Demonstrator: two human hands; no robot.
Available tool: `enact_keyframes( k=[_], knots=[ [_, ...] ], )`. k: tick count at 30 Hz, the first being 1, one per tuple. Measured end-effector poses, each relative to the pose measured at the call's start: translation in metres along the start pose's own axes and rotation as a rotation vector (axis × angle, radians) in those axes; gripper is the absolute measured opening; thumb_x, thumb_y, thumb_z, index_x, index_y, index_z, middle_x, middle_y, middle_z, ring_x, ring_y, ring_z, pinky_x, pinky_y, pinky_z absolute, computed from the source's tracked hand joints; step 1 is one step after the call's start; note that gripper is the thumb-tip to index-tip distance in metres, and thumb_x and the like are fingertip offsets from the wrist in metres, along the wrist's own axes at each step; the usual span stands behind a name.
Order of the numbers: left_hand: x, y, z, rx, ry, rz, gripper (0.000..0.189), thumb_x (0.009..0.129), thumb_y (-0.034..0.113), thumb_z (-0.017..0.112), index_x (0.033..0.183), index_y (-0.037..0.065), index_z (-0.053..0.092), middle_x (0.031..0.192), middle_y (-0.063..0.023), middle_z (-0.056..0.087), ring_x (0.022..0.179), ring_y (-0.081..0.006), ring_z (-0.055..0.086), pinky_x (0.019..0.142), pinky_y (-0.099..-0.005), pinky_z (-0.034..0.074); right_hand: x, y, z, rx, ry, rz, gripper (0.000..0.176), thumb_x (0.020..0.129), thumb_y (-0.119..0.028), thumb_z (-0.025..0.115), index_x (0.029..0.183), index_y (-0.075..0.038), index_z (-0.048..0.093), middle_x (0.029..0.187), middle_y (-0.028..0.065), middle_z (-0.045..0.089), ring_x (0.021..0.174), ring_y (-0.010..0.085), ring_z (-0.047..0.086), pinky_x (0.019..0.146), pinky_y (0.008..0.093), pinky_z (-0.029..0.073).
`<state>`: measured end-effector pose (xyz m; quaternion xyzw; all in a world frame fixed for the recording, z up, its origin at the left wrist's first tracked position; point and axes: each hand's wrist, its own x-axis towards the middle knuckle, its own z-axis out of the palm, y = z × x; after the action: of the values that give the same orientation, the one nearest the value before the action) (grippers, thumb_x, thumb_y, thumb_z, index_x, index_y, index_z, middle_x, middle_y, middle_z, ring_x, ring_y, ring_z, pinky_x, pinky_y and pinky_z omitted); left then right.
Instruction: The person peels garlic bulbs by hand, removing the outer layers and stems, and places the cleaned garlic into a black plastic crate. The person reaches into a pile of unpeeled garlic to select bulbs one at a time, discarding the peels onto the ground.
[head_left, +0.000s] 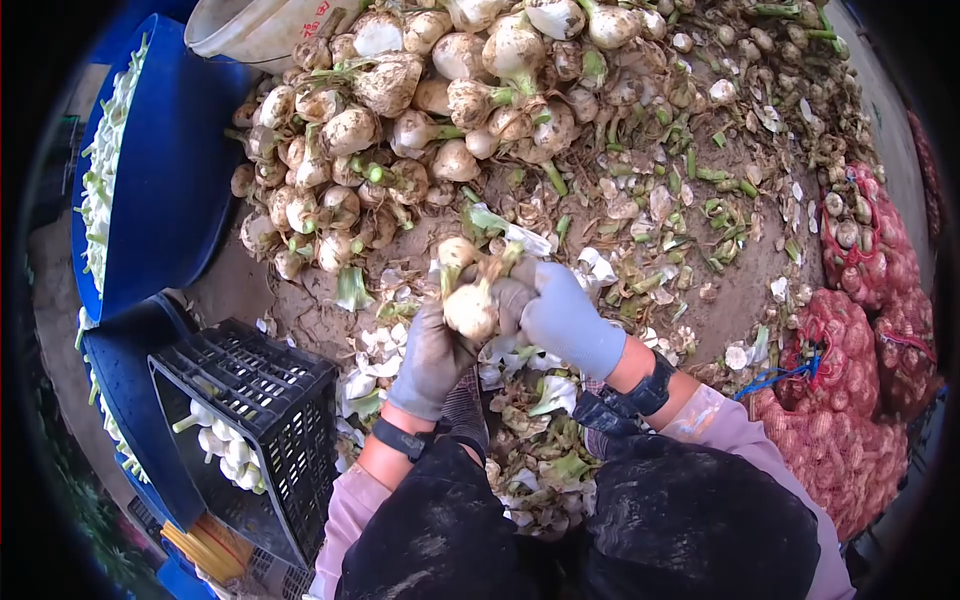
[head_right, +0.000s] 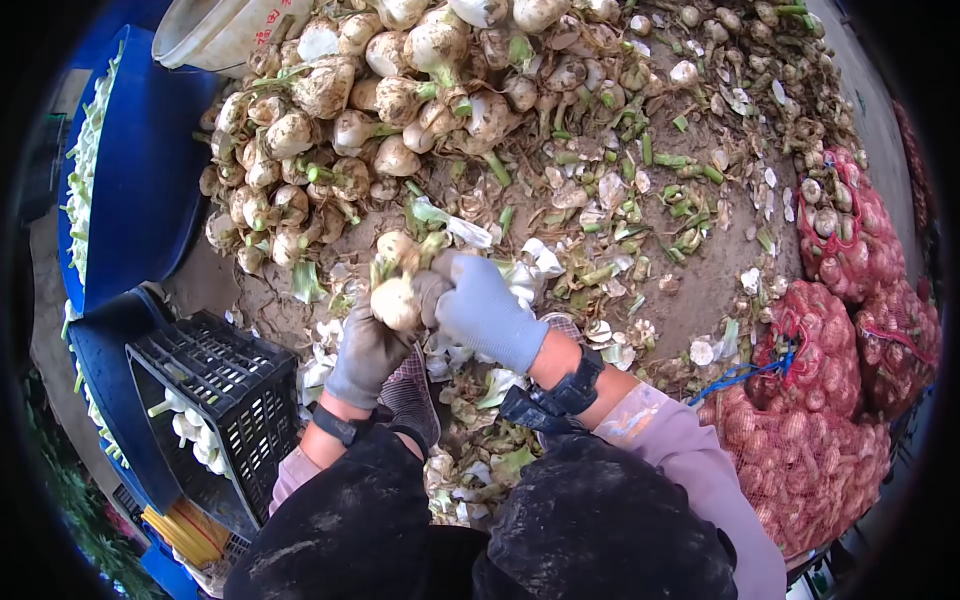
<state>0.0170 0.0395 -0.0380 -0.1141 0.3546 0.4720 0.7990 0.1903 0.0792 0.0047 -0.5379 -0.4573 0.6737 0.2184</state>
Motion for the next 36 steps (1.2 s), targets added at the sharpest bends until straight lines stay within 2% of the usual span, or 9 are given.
enact_keyframes(
  k=[6,8,12,14,18,20,24,29,36],
  knots=[
    [-0.021,-0.002,0.032,0.731,0.055,0.258,0.065,0.092,0.041,0.065,0.139,0.002,0.043,0.123,-0.0108,0.058,0.103,-0.021,0.064,0.087,-0.0327,0.054,0.008,0.008,-0.012,0.451,0.033,0.265,0.029,0.099,-0.02,0.053,0.079,0.0,0.06,0.061,0.0052,0.059,0.044,0.012,0.053,0.04,0.0268,0.043],
    [-0.016,0.0,0.034,0.929,-0.024,0.436,0.06,0.083,0.007,0.072,0.136,-0.002,0.046,0.126,-0.0116,0.055,0.107,-0.016,0.059,0.091,-0.0293,0.051,0.009,0.013,-0.005,0.441,0.0,0.219,0.027,0.099,-0.02,0.054,0.081,-0.001,0.06,0.061,0.0047,0.059,0.045,0.0116,0.054,0.04,0.0268,0.043],
    [-0.019,0.008,0.013,0.427,-0.118,0.044,0.059,0.097,0.044,0.055,0.132,-0.004,0.048,0.112,-0.0145,0.063,0.091,-0.0234,0.068,0.08,-0.0326,0.057,0.007,0.017,-0.002,0.116,0.065,0.151,0.023,0.097,-0.021,0.057,0.083,-0.003,0.06,0.064,0.0053,0.061,0.05,0.0148,0.057,0.045,0.0291,0.046],
    [-0.016,0.006,0.013,0.407,-0.084,-0.02,0.072,0.098,0.059,0.041,0.138,0.0,0.042,0.108,-0.016,0.064,0.082,-0.0263,0.07,0.077,-0.036,0.059,0.005,0.02,-0.004,-0.901,0.205,-0.385,0.018,0.097,-0.02,0.058,0.089,-0.004,0.062,0.073,0.0056,0.065,0.061,0.0161,0.062,0.055,0.0316,0.051],
    [-0.022,0.006,0.027,0.305,-0.138,0.038,0.071,0.098,0.053,0.048,0.15,0.01,0.027,0.118,-0.0144,0.061,0.089,-0.0242,0.068,0.079,-0.0368,0.058,0.011,0.028,-0.004,-0.823,0.273,-0.66,0.016,0.094,-0.019,0.061,0.094,-0.003,0.062,0.079,0.0084,0.066,0.07,0.0167,0.065,0.062,0.0333,0.052],
    [-0.028,0.006,0.033,0.727,-0.028,0.146,0.071,0.096,0.041,0.059,0.15,0.007,0.027,0.119,-0.0109,0.06,0.096,-0.0189,0.064,0.085,-0.0332,0.055,0.01,0.023,0.004,0.256,0.014,-0.154,0.019,0.092,-0.018,0.064,0.09,0.001,0.062,0.081,0.0121,0.065,0.068,0.0173,0.063,0.06,0.0352,0.05],
    [-0.032,0.004,0.01,0.93,0.04,0.17,0.062,0.089,0.024,0.073,0.137,0.0,0.041,0.112,-0.004,0.059,0.099,-0.0112,0.059,0.087,-0.0272,0.05,0.016,0.055,0.002,-0.188,-0.024,0.089,0.032,0.087,-0.024,0.07,0.075,0.004,0.059,0.066,0.015,0.059,0.058,0.0216,0.057,0.055,0.04,0.045],
    [-0.036,0.02,-0.01,1.173,-0.001,0.318,0.063,0.101,0.056,0.038,0.122,-0.001,0.055,0.107,-0.009,0.06,0.095,-0.0145,0.059,0.084,-0.0294,0.05,0.011,0.034,0.003,-0.345,0.006,-0.01,0.028,0.083,-0.018,0.07,0.073,0.004,0.057,0.057,0.0141,0.053,0.053,0.0217,0.053,0.051,0.0386,0.041],
    [-0.019,0.03,-0.009,1.65,0.291,0.678,0.04,0.103,0.035,0.046,0.122,0.002,0.058,0.099,-0.0105,0.067,0.083,-0.0199,0.065,0.075,-0.0279,0.052,-0.012,0.015,0.013,0.097,-0.168,0.226,0.019,0.086,-0.013,0.069,0.093,0.004,0.066,0.07,0.0131,0.066,0.061,0.0166,0.06,0.054,0.0338,0.045]
  ],
)
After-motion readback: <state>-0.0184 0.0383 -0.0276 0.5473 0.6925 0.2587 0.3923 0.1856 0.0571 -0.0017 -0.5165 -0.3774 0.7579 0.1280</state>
